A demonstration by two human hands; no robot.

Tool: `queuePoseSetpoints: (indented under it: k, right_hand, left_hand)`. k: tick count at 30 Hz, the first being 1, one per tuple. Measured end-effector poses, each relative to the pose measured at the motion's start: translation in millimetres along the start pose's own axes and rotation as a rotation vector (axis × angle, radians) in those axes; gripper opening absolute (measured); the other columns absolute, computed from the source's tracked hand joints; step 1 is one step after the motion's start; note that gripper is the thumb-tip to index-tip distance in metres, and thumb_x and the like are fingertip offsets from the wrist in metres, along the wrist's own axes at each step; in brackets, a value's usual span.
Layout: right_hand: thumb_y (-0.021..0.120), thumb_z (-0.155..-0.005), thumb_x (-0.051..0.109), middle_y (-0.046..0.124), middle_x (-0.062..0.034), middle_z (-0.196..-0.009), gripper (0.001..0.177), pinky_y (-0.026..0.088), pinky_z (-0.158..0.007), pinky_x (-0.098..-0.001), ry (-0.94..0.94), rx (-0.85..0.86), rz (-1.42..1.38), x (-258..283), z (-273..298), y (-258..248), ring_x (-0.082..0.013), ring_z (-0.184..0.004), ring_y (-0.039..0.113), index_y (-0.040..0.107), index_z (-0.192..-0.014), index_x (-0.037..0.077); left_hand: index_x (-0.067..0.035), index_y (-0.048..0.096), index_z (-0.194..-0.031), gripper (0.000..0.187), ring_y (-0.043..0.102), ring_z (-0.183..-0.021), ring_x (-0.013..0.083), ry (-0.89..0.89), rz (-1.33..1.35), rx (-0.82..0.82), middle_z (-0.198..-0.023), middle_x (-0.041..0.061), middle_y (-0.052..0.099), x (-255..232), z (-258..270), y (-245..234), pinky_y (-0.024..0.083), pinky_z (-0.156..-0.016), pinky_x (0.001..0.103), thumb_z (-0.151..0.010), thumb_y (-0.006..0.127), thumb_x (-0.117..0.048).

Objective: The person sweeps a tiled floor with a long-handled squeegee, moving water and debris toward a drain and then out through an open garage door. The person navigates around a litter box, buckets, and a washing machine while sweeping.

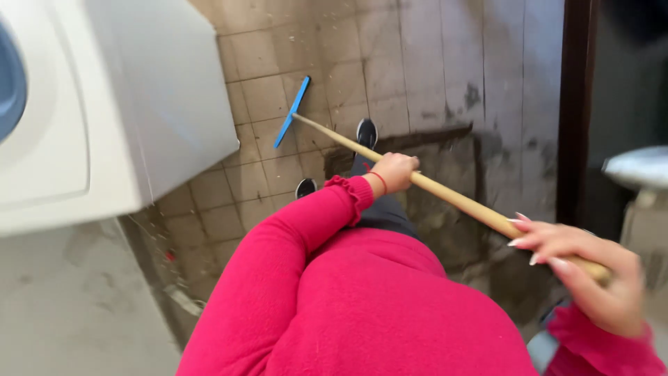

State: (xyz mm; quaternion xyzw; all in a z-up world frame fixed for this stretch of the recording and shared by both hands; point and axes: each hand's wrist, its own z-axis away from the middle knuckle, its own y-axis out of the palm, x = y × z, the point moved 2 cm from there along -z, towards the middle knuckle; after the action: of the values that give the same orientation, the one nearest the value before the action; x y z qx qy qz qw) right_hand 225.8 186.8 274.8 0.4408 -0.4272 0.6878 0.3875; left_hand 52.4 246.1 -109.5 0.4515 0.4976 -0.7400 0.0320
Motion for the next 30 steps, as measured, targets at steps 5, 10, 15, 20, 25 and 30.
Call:
queuePoseSetpoints:
  k: [5,10,15,20,25,30]
  right_hand:
    - [0.062,-0.074,-0.008,0.06,-0.0172,-0.143,0.045,0.054,-0.097,-0.0349,0.578,-0.267,0.373,-9.6,160.1,51.7,-0.0255,-0.121,0.063,0.062,-0.119,-0.006]
    - [0.076,-0.07,0.027,0.07,-0.0008,-0.112,0.059,0.054,-0.083,-0.0353,1.016,-0.105,0.763,-58.0,289.1,154.5,-0.0197,-0.098,0.064,0.062,-0.128,0.025]
    - [0.077,-0.075,0.028,0.081,-0.0001,-0.093,0.047,0.059,-0.062,-0.0353,1.32,-0.234,0.608,-77.3,277.3,206.9,-0.0237,-0.066,0.078,0.07,-0.121,0.026]
    - [0.059,-0.09,0.023,0.069,0.0012,-0.065,0.044,0.043,-0.03,-0.0182,0.964,-0.127,0.309,-194.1,239.1,284.4,-0.0066,-0.036,0.05,0.054,-0.134,0.019]
    - [0.062,-0.089,0.026,0.071,-0.0234,-0.105,0.046,0.056,-0.078,-0.0533,0.758,-0.247,0.113,-195.5,69.8,310.2,-0.0443,-0.098,0.067,0.058,-0.133,0.017]
    - [0.058,-0.09,0.016,0.072,-0.0142,-0.089,0.042,0.049,-0.054,-0.037,0.485,-0.28,0.061,-147.2,11.5,273.0,-0.0271,-0.061,0.064,0.053,-0.13,0.003]
  left_hand:
    - [-0.015,0.065,-0.08,0.009,0.066,-0.057,0.0306,0.211,-0.138,0.231,-0.066,0.006,0.069,-74.8,71.1,80.8,0.051,-0.063,0.044,-0.082,0.063,-0.024]
    - [-0.016,0.067,-0.087,0.011,0.066,-0.078,0.0297,0.329,-0.109,0.552,-0.079,0.005,0.072,-109.4,166.2,129.7,0.046,-0.077,0.043,-0.082,0.066,-0.026]
    - [-0.016,0.067,-0.093,0.011,0.064,-0.086,0.0281,0.396,-0.174,0.657,-0.085,0.004,0.073,-83.1,197.7,160.8,0.045,-0.081,0.042,-0.085,0.062,-0.022]
    - [-0.018,0.074,-0.078,0.017,0.066,-0.068,0.0274,0.356,-0.498,0.612,-0.069,0.004,0.07,42.1,197.4,173.1,0.05,-0.071,0.045,-0.087,0.061,-0.026]
    - [-0.02,0.072,-0.082,0.008,0.051,-0.102,0.0303,0.147,-0.712,0.105,-0.084,0.002,0.063,203.3,126.9,90.7,0.025,-0.092,0.065,-0.085,0.064,-0.02]
    - [-0.011,0.066,-0.101,0.017,0.045,-0.131,0.0288,-0.031,-0.585,-0.037,-0.113,0.009,0.061,211.6,78.9,17.0,0.032,-0.107,0.056,-0.089,0.054,-0.015]
